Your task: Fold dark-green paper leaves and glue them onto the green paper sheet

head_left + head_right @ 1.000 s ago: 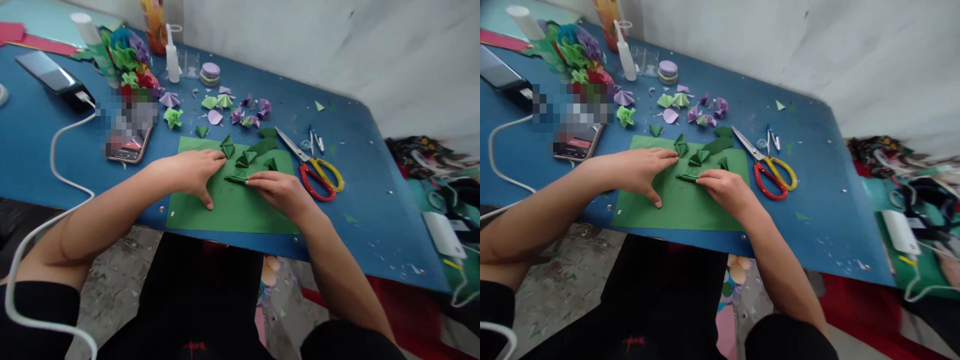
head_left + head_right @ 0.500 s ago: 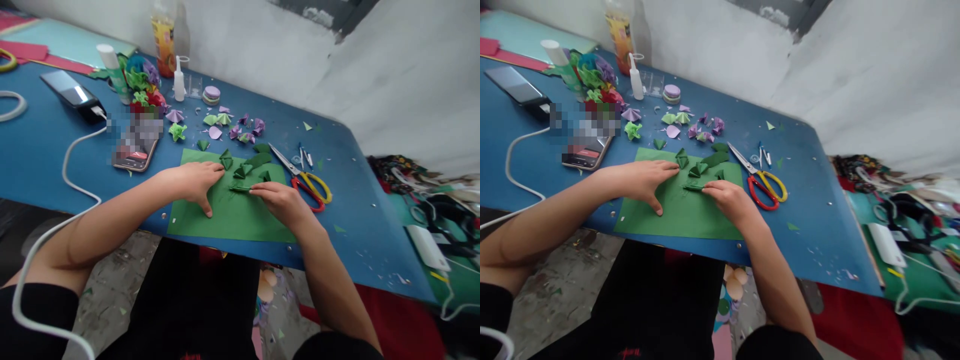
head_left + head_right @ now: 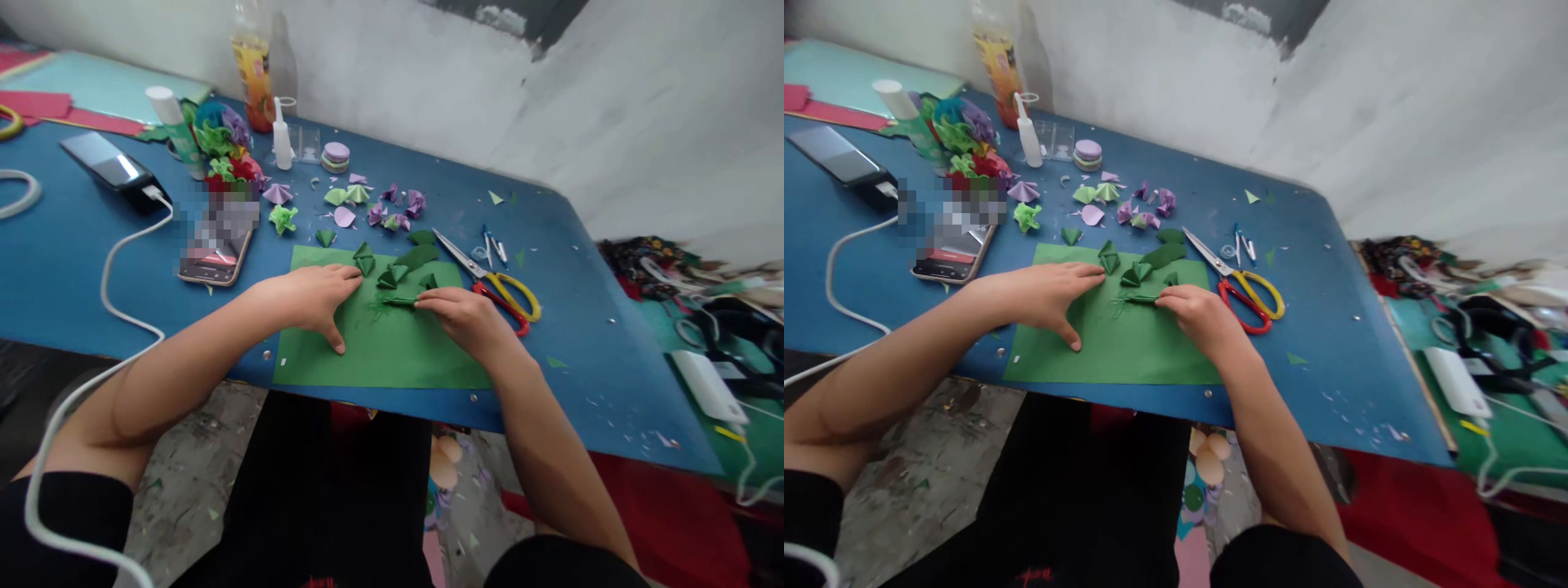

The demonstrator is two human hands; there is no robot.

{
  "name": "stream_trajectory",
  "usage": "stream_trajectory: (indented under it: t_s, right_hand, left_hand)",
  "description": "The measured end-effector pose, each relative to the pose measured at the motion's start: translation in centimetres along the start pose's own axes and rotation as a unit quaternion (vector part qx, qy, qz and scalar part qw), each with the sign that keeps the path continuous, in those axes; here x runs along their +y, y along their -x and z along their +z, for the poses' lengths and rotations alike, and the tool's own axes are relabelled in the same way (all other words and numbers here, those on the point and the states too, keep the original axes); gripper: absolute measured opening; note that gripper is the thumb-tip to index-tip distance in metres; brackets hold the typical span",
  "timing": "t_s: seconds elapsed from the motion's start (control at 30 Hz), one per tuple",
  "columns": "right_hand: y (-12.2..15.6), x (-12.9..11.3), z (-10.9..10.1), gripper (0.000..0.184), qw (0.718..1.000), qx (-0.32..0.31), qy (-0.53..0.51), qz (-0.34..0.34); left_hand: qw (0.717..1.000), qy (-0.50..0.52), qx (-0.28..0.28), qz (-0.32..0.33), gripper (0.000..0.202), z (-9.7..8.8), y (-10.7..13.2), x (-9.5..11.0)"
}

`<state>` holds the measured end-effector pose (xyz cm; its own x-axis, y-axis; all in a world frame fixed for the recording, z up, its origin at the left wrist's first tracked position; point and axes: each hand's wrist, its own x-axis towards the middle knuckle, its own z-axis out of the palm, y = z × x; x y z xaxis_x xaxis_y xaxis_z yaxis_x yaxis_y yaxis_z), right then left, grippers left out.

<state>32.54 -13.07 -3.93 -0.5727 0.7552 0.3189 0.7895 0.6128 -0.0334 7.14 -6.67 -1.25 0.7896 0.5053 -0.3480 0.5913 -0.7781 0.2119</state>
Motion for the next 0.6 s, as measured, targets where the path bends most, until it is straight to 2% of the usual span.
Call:
stream_trajectory:
  t_s: [0.1,0.3,0.5,0.6]
  right_hand:
    - [0.5,0.5,0.1,0.033,1.000,0.023,0.003,-0.001]
    - [-1.4,-1.7,1.6,0.032,0.998,0.025,-0.017,-0.046]
    - [0.1,-0.4,0.8,0.034,0.999,0.025,-0.020,0.019]
    - [0.2,-0.8,1.2,0.031,0.999,0.027,-0.029,0.029]
  left_hand:
    - [1.000,0.000,-0.010,-0.002,0.110,-0.1,0.0,0.0]
    - [1.000,-0.001,-0.007,-0.007,0.108,-0.1,0.1,0.2]
    - [1.000,0.003,-0.007,-0.002,0.107,0.1,0.1,0.3]
    - [1.000,-0.004,-0.002,-0.017,0.107,0.7,-0.2,0.2]
